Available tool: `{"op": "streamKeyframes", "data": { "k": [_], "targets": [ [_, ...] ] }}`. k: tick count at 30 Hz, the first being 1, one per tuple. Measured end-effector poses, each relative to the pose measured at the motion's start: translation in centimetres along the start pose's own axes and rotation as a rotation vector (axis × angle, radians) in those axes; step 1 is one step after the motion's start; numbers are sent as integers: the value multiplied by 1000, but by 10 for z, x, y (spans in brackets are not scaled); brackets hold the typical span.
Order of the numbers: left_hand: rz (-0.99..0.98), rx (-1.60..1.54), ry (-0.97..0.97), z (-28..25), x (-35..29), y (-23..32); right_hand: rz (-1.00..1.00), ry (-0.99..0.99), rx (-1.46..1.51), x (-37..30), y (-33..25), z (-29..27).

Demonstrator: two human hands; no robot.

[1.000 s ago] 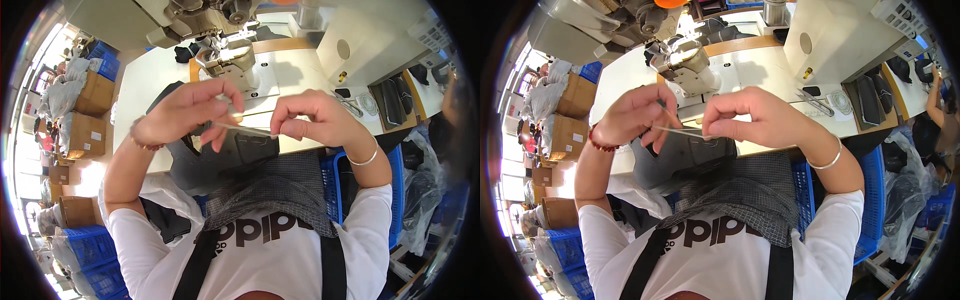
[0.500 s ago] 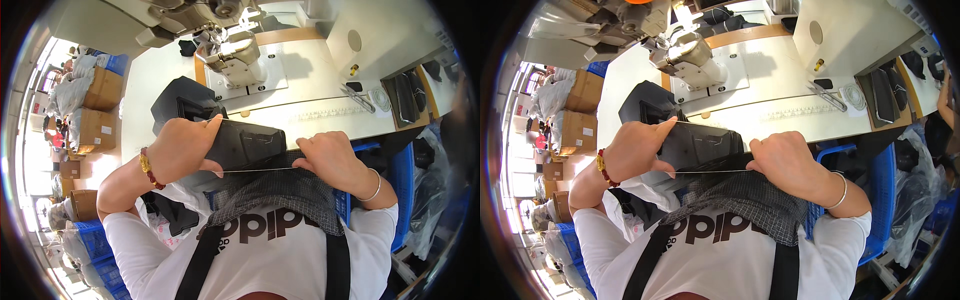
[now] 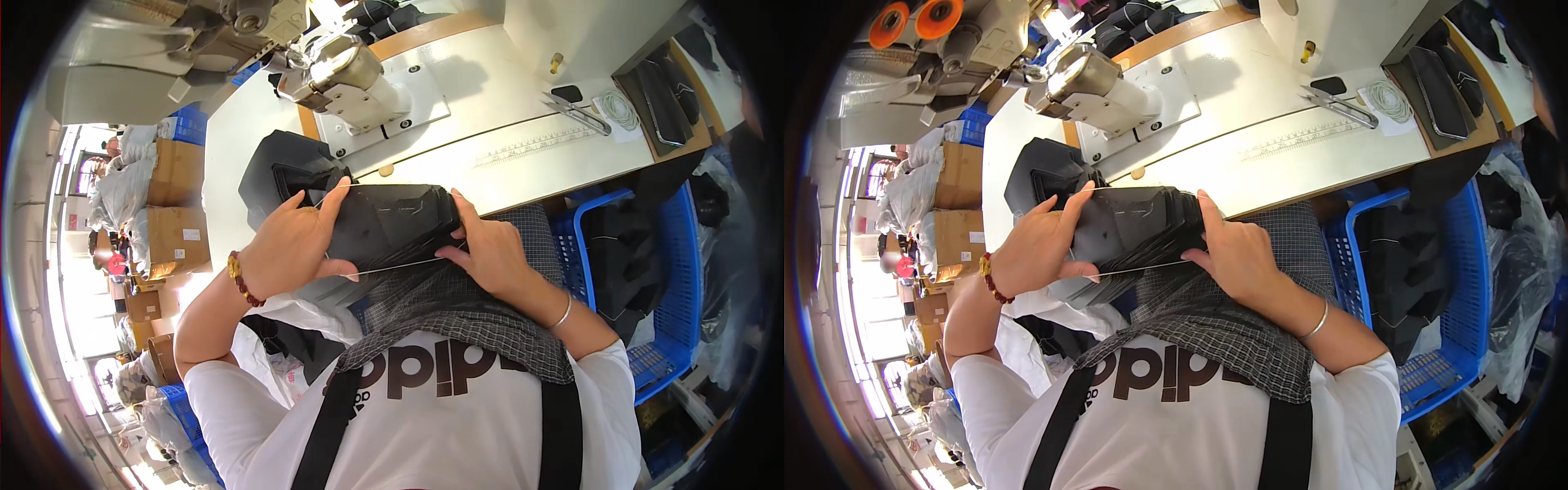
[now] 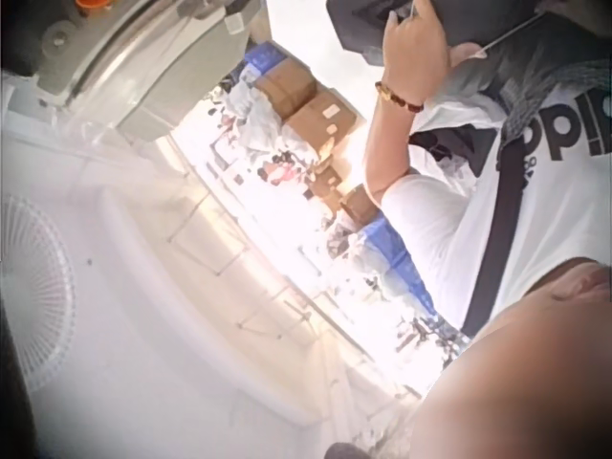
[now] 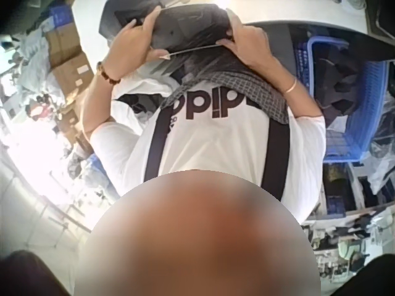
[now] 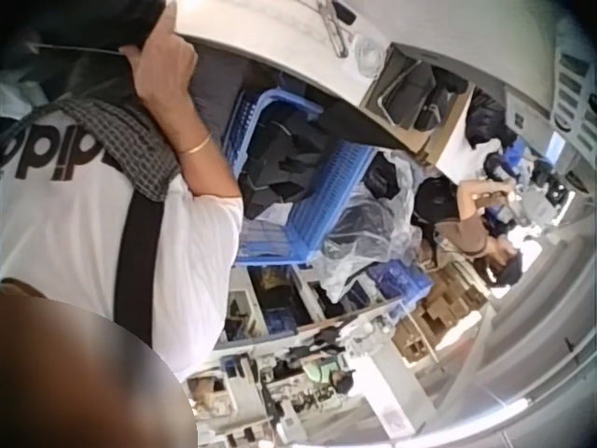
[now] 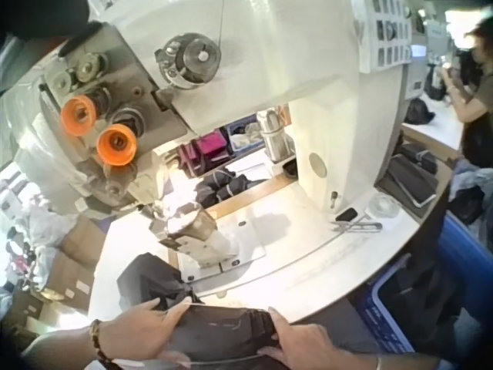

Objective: Sew together the upper components of a shoe using an industrial sewing machine.

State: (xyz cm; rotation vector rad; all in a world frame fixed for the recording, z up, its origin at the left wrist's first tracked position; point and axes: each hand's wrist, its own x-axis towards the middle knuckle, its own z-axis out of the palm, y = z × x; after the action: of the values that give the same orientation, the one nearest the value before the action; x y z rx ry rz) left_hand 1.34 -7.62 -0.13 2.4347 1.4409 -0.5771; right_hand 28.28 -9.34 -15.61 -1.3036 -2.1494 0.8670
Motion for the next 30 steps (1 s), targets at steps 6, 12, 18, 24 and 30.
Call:
{"op": "streamKeyframes", "data": {
  "k": [6,12,18,24,30],
  "targets": [
    [150,-47,137,19,-5,-14,129,-24,641,-4,4,21],
    [107,-216,2,16,-16,-17,123,-135,891,-29,4,33],
    [150,-195,16,19,-24,-17,168,-364,1185,-27,20,38],
    [135,-319,48,22,-23,-23,475,-574,1690,-18,29,44],
    [119,-330,16,33,-28,-31,584,-628,1928,-10,48,75]
  ]
}}
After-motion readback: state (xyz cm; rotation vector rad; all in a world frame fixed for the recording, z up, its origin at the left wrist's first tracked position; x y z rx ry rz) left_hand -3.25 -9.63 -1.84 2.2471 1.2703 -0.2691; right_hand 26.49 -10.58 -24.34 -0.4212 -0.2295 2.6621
